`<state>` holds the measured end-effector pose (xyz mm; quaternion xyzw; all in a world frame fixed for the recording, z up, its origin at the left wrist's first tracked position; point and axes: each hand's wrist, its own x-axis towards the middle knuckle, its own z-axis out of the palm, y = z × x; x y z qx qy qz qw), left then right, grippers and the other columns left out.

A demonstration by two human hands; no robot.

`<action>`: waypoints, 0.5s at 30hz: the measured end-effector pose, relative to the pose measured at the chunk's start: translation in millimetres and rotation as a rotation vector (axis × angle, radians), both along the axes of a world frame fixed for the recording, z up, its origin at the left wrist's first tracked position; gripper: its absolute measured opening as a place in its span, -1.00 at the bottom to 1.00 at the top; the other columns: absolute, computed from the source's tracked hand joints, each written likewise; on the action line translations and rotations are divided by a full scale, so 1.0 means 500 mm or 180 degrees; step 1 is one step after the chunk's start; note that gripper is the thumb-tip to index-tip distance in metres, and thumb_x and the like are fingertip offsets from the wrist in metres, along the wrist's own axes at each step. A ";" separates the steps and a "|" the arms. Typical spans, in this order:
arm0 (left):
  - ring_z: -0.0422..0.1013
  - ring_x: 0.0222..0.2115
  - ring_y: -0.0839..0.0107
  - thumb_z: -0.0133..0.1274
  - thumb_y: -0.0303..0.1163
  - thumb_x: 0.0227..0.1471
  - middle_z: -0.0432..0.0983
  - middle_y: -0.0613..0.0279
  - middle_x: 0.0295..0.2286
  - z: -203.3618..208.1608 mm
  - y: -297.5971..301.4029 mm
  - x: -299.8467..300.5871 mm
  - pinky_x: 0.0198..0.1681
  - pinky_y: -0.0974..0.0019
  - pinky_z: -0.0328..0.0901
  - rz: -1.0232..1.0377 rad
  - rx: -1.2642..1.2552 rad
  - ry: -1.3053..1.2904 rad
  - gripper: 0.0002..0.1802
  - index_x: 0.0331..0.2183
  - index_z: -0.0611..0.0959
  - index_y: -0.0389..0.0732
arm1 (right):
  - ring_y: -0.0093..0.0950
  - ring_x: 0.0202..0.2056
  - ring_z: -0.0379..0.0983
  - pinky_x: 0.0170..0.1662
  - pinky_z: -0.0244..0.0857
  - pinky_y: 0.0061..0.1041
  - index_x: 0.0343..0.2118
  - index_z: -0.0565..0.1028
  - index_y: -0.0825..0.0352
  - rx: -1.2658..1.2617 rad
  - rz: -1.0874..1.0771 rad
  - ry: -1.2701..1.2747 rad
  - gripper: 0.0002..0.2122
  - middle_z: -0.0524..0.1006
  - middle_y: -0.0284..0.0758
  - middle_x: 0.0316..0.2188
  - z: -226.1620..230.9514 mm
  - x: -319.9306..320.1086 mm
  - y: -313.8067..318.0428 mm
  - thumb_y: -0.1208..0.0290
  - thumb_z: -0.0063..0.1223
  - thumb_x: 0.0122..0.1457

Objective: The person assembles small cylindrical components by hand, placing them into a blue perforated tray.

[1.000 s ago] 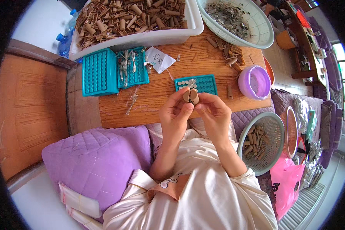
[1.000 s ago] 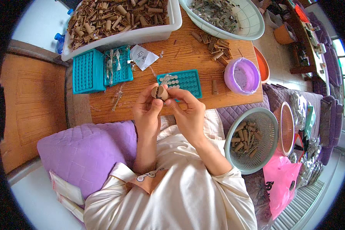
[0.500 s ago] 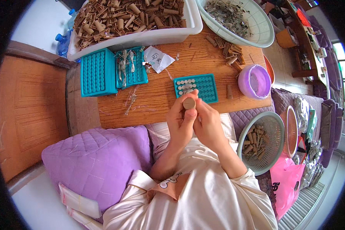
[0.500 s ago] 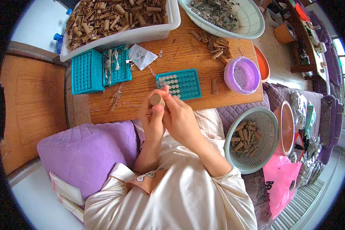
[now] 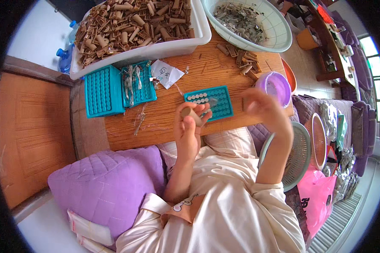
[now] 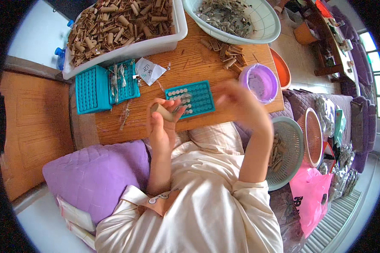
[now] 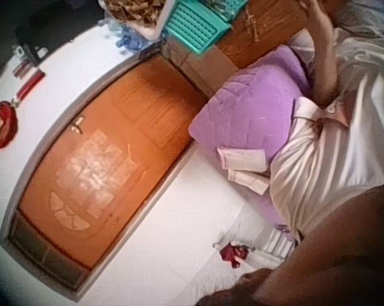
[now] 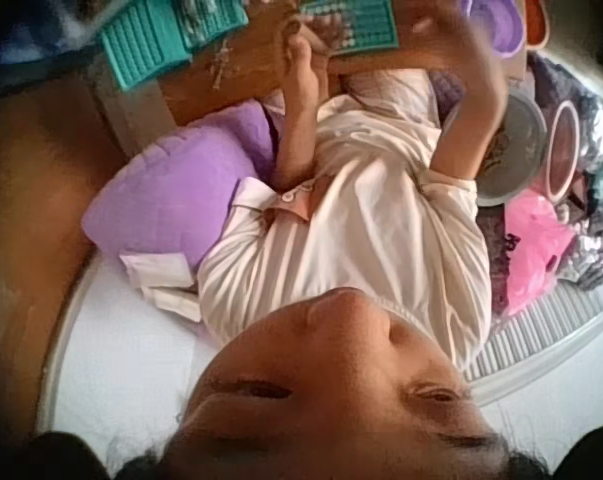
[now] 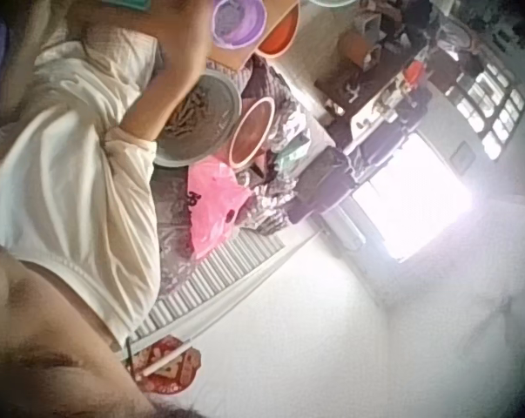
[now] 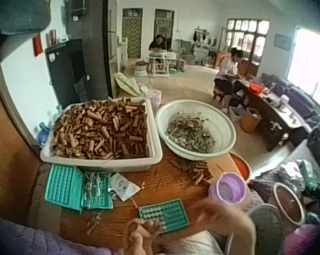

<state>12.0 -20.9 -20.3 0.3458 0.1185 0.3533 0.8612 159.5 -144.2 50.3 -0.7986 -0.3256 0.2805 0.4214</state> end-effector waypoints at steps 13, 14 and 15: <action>0.03 -0.68 0.67 -0.28 0.06 -0.03 0.16 0.40 -0.60 0.004 -0.001 -0.011 -0.64 0.60 -0.04 -0.0060 0.0218 0.0339 -0.48 -0.19 0.28 -0.18 | -0.14 -0.37 0.36 -0.29 0.22 -0.23 -0.49 0.43 0.41 -0.1804 -0.0399 -0.2126 -0.83 0.43 -0.03 -0.48 -0.175 0.220 -0.084 0.45 -0.19 -0.11; 0.04 -0.66 0.67 -0.28 0.03 -0.01 0.16 0.39 -0.58 0.004 0.001 -0.011 -0.62 0.60 -0.04 -0.0099 0.0139 0.0318 -0.49 -0.18 0.27 -0.19 | -0.14 -0.37 0.36 -0.29 0.22 -0.23 -0.49 0.43 0.41 -0.1799 -0.0398 -0.2131 -0.83 0.43 -0.03 -0.48 -0.176 0.221 -0.084 0.45 -0.19 -0.11; 0.04 -0.66 0.67 -0.28 0.03 -0.01 0.16 0.39 -0.58 0.004 0.001 -0.012 -0.62 0.60 -0.04 -0.0097 0.0142 0.0314 -0.49 -0.18 0.27 -0.19 | -0.15 -0.36 0.36 -0.29 0.21 -0.26 -0.46 0.42 0.40 -0.1909 -0.0360 -0.2163 -0.83 0.42 -0.04 -0.46 -0.176 0.222 -0.085 0.47 -0.16 -0.11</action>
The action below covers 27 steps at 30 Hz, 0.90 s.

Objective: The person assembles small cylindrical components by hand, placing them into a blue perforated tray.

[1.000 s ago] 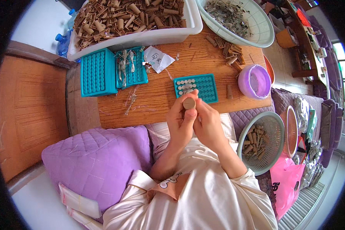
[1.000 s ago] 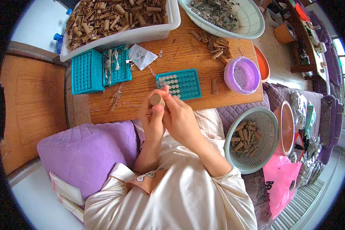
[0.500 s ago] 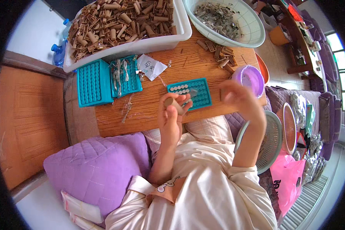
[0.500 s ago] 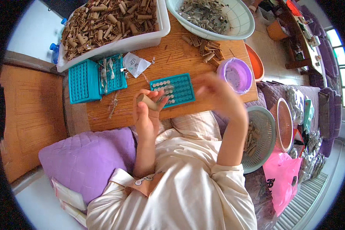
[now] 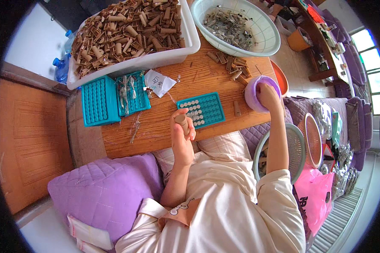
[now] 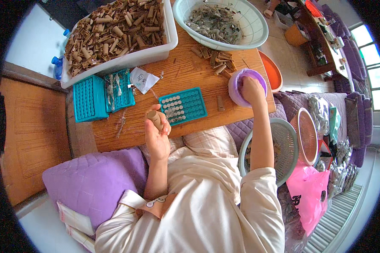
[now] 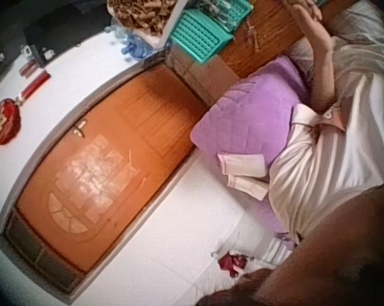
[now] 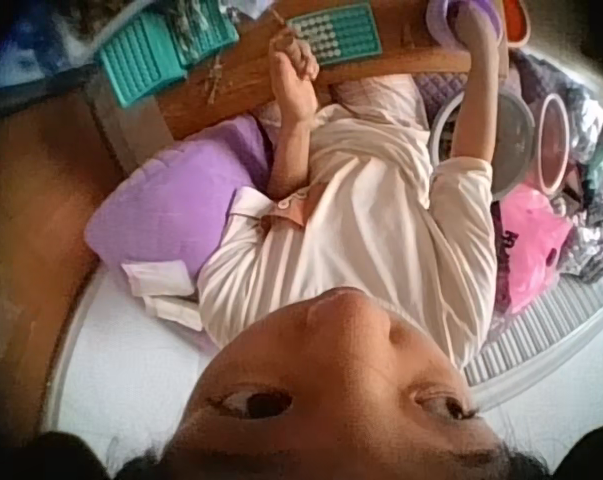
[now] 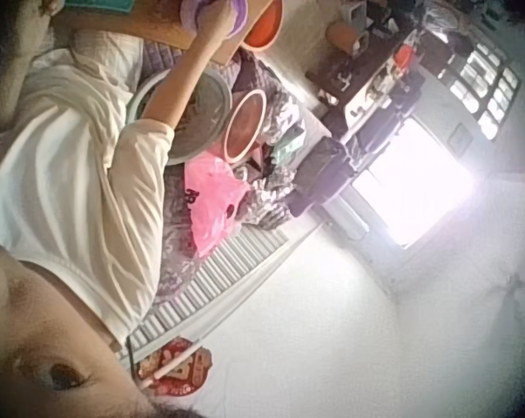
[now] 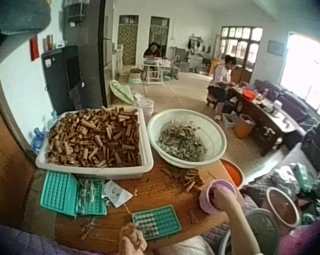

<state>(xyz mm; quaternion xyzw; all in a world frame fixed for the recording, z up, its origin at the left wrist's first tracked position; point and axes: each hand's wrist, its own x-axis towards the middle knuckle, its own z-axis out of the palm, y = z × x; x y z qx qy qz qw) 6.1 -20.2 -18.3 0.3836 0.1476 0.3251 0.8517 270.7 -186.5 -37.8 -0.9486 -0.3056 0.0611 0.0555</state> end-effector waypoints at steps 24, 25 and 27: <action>0.32 -0.22 0.29 -0.11 -0.26 -0.05 0.33 0.26 -0.27 -0.016 0.001 0.000 -0.57 0.46 0.43 -0.0994 -0.2863 -0.1416 -0.62 -0.15 0.27 -0.13 | -0.72 -0.73 0.20 -0.68 0.06 -0.78 -0.46 0.32 0.31 0.2574 -0.0879 0.1937 -0.97 0.45 -0.35 -0.59 0.153 -0.077 -0.017 0.51 -0.14 0.02; 0.33 -0.23 0.29 -0.13 -0.26 -0.04 0.32 0.25 -0.27 -0.014 0.002 0.003 -0.56 0.44 0.44 -0.1103 -0.2985 -0.1490 -0.62 -0.15 0.27 -0.13 | -0.72 -0.73 0.21 -0.68 0.06 -0.79 -0.46 0.32 0.31 0.2684 -0.0919 0.1853 -0.97 0.45 -0.35 -0.57 0.152 -0.080 -0.017 0.50 -0.15 0.02; 0.33 -0.27 0.35 -0.08 -0.23 -0.07 0.31 0.30 -0.29 -0.002 0.007 -0.001 -0.51 0.45 0.41 -0.1248 -0.3272 -0.1453 -0.62 -0.17 0.31 -0.13 | -0.72 -0.63 0.27 -0.59 0.10 -0.80 -0.45 0.34 0.32 0.2789 -0.0950 0.1836 -0.96 0.45 -0.35 -0.50 0.151 -0.091 -0.010 0.52 -0.16 0.03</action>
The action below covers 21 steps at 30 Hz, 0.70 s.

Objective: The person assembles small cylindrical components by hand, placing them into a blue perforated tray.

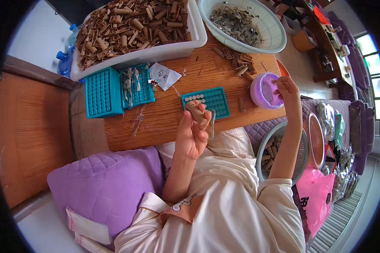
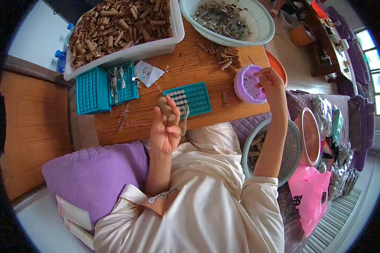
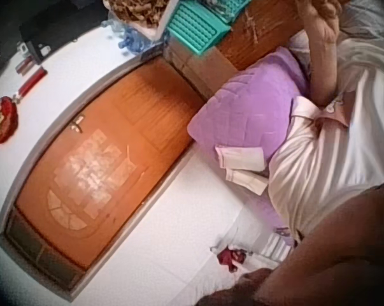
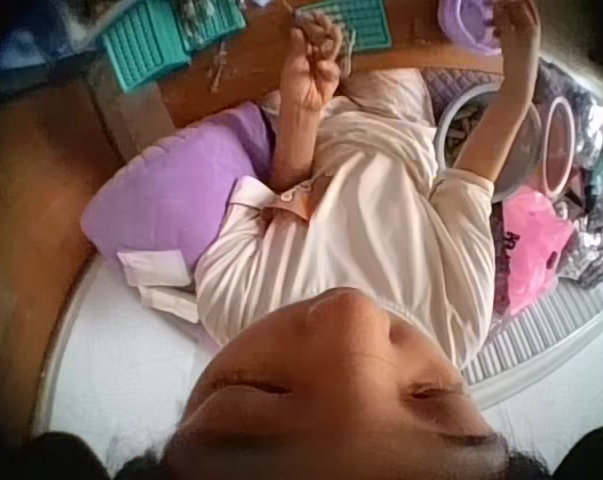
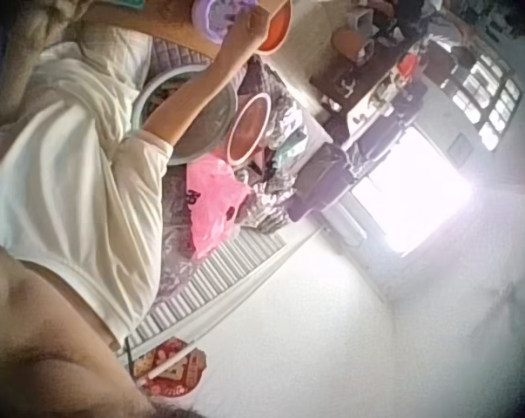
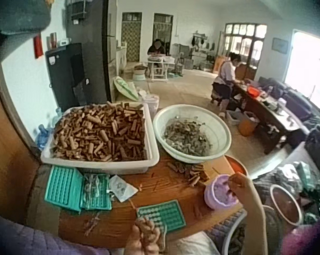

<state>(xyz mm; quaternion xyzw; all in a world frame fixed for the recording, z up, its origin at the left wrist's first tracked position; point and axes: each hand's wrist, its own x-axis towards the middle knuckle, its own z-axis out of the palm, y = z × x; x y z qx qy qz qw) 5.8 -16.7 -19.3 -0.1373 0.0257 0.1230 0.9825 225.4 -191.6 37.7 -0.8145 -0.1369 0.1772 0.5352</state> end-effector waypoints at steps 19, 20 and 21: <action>0.40 -0.37 0.44 -0.05 -0.07 -0.11 0.38 0.29 -0.34 0.001 -0.020 0.004 -0.77 0.65 0.20 -0.0303 0.2431 0.0858 -0.48 -0.16 0.30 -0.18 | -0.47 -0.39 0.41 -0.42 0.32 -0.58 -0.50 0.33 0.41 0.0992 0.1203 -0.0641 -0.94 0.43 -0.25 -0.40 0.000 -0.246 0.177 0.68 -0.16 -0.06; 0.40 -0.37 0.44 -0.05 -0.07 -0.11 0.38 0.29 -0.34 0.002 -0.022 0.003 -0.77 0.65 0.20 -0.0312 0.2429 0.0853 -0.48 -0.16 0.30 -0.18 | -0.46 -0.39 0.41 -0.39 0.31 -0.56 -0.49 0.34 0.40 0.1063 0.1224 -0.0775 -0.93 0.44 -0.26 -0.43 -0.008 -0.241 0.169 0.68 -0.15 -0.07; 0.40 -0.36 0.43 -0.03 -0.03 -0.15 0.37 0.28 -0.33 0.008 -0.022 0.002 -0.77 0.64 0.19 -0.0477 0.2336 0.0807 -0.45 -0.17 0.31 -0.18 | -0.45 -0.39 0.42 -0.38 0.31 -0.55 -0.49 0.34 0.40 0.1021 0.1191 -0.0796 -0.93 0.45 -0.26 -0.45 -0.006 -0.240 0.162 0.68 -0.15 -0.08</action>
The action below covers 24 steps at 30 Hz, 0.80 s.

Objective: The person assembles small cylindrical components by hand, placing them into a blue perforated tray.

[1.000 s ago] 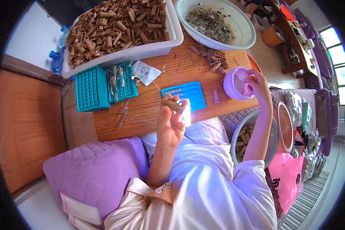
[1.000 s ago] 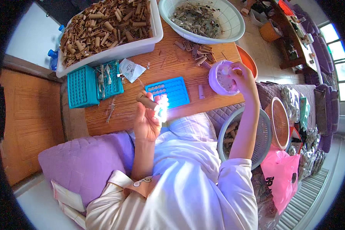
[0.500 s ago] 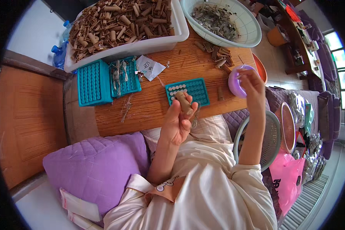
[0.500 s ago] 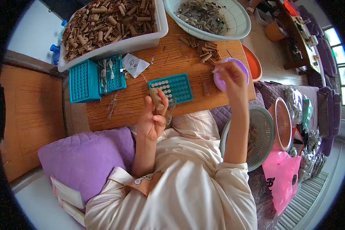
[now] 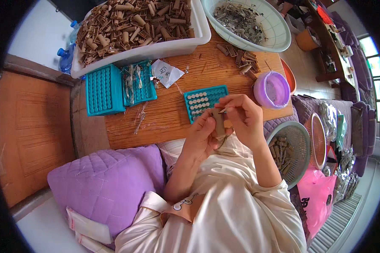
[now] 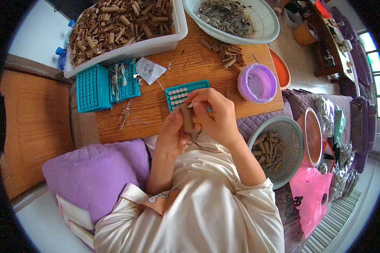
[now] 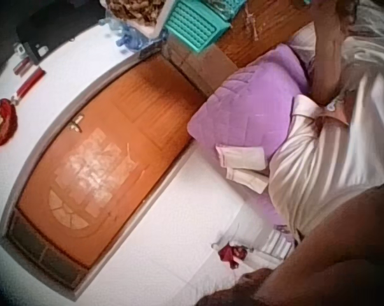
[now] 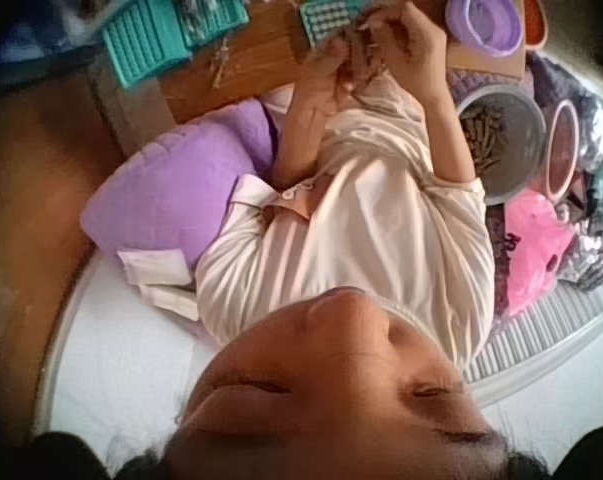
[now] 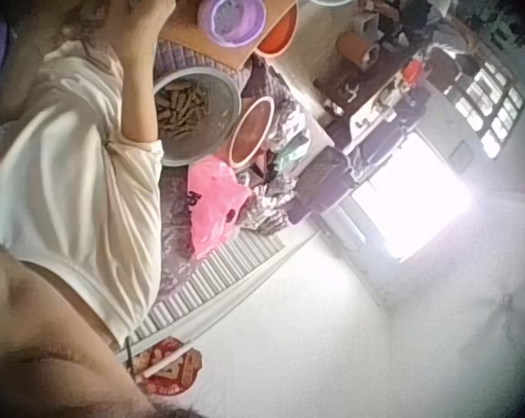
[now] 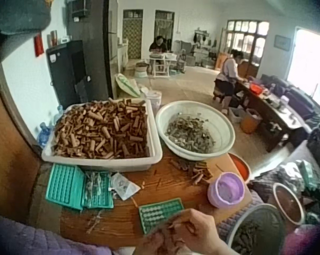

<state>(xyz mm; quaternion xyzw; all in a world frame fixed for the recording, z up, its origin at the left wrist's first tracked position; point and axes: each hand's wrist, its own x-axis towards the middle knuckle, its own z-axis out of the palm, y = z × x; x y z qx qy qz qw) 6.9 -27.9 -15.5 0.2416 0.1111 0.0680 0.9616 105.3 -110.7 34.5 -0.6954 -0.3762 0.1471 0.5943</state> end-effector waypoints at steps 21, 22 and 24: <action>0.43 -0.45 0.42 -0.10 -0.14 -0.05 0.38 0.27 -0.42 -0.020 -0.011 -0.004 -0.76 0.66 0.21 -0.0280 0.0034 -0.0009 -0.49 -0.13 0.26 -0.27 | -0.33 -0.46 0.40 -0.43 0.29 -0.50 -0.54 0.34 0.39 -0.0653 0.0195 -0.0872 -0.94 0.43 -0.25 -0.44 0.010 -0.004 -0.031 0.67 -0.10 -0.12; 0.43 -0.45 0.41 -0.11 -0.14 -0.05 0.38 0.28 -0.42 -0.016 -0.009 -0.001 -0.76 0.67 0.21 -0.0304 0.0045 -0.0122 -0.50 -0.13 0.26 -0.26 | -0.33 -0.45 0.40 -0.43 0.30 -0.50 -0.53 0.35 0.39 -0.0595 0.0243 -0.1007 -0.92 0.43 -0.25 -0.43 0.005 0.001 -0.033 0.69 -0.10 -0.14; 0.43 -0.45 0.42 -0.10 -0.13 -0.06 0.38 0.27 -0.40 0.004 -0.004 0.000 -0.76 0.65 0.22 -0.0271 0.0454 0.0007 -0.48 -0.12 0.26 -0.26 | -0.36 -0.44 0.40 -0.42 0.29 -0.52 -0.51 0.34 0.38 -0.0480 0.0252 -0.1132 -0.89 0.43 -0.25 -0.45 0.013 0.003 -0.032 0.71 -0.11 -0.15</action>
